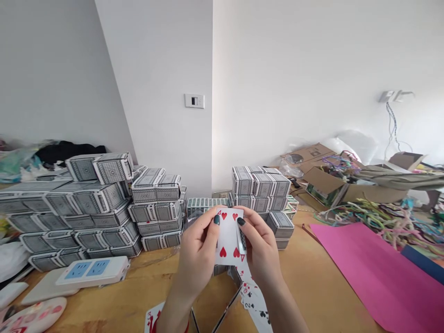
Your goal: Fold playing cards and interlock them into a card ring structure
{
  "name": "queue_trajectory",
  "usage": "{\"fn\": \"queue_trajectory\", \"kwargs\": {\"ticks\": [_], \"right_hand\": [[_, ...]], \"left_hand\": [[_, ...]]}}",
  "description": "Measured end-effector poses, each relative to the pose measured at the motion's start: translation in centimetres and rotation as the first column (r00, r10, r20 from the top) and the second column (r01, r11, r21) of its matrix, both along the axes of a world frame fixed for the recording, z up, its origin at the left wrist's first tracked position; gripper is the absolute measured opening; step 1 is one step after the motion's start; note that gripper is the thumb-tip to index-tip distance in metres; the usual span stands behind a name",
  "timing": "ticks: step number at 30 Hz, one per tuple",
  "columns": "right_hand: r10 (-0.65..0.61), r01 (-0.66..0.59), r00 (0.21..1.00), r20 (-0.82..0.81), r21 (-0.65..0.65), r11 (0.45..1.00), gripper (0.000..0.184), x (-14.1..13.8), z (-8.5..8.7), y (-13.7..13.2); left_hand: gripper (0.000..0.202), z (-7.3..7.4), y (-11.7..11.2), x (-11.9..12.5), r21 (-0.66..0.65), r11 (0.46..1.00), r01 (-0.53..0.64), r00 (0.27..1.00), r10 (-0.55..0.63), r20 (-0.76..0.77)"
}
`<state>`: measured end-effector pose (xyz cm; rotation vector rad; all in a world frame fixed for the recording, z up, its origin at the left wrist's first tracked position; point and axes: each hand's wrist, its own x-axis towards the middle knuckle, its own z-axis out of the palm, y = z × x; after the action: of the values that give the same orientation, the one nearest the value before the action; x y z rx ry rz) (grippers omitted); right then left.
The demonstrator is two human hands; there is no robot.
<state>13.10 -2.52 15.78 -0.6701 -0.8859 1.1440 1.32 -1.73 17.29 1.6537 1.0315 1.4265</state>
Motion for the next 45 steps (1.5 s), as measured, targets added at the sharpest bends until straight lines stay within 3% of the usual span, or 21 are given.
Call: {"fn": "queue_trajectory", "kwargs": {"ticks": [7,19,23,30,33,36,39,45], "right_hand": [[-0.021,0.02,0.998,-0.061,-0.02,1.0,0.011,-0.3,0.1,-0.4],[0.146,-0.185,0.96,-0.237,-0.151,0.971,0.003,-0.7,0.4,-0.4],[0.252,-0.283,0.948,-0.194,-0.153,0.947,0.015,-0.5,0.5,-0.2],[0.389,-0.362,0.915,0.11,-0.202,0.91,0.03,0.5,-0.3,0.3],[0.317,-0.291,0.93,0.185,-0.157,0.944,0.03,0.9,-0.3,0.4],[0.124,-0.109,0.954,0.273,-0.071,0.992,0.029,0.8,-0.2,0.5],[-0.046,0.042,0.934,0.355,0.02,0.999,0.027,0.4,-0.1,0.4],[-0.104,0.08,0.909,0.405,0.075,0.994,0.021,-0.4,-0.3,0.2]], "left_hand": [[0.03,0.2,0.0,0.3,-0.01,0.999,0.041,0.998,-0.04,0.056],[0.019,-0.6,0.4,-0.5,0.123,0.992,0.024,1.0,-0.026,0.017],[0.02,-0.4,0.7,-1.6,0.199,0.978,0.064,0.994,-0.045,-0.099],[0.021,0.4,0.9,-2.8,0.275,0.94,0.201,0.939,-0.106,-0.326],[0.022,0.3,1.1,-2.9,0.183,0.96,0.21,0.934,-0.142,-0.329],[0.029,0.1,1.3,-2.6,0.037,0.982,0.185,0.96,-0.172,-0.222],[0.043,0.1,1.4,-1.9,-0.079,0.979,0.187,0.975,-0.195,-0.108],[0.025,-0.5,1.6,0.4,-0.207,0.975,0.077,0.992,-0.054,0.114]]}}
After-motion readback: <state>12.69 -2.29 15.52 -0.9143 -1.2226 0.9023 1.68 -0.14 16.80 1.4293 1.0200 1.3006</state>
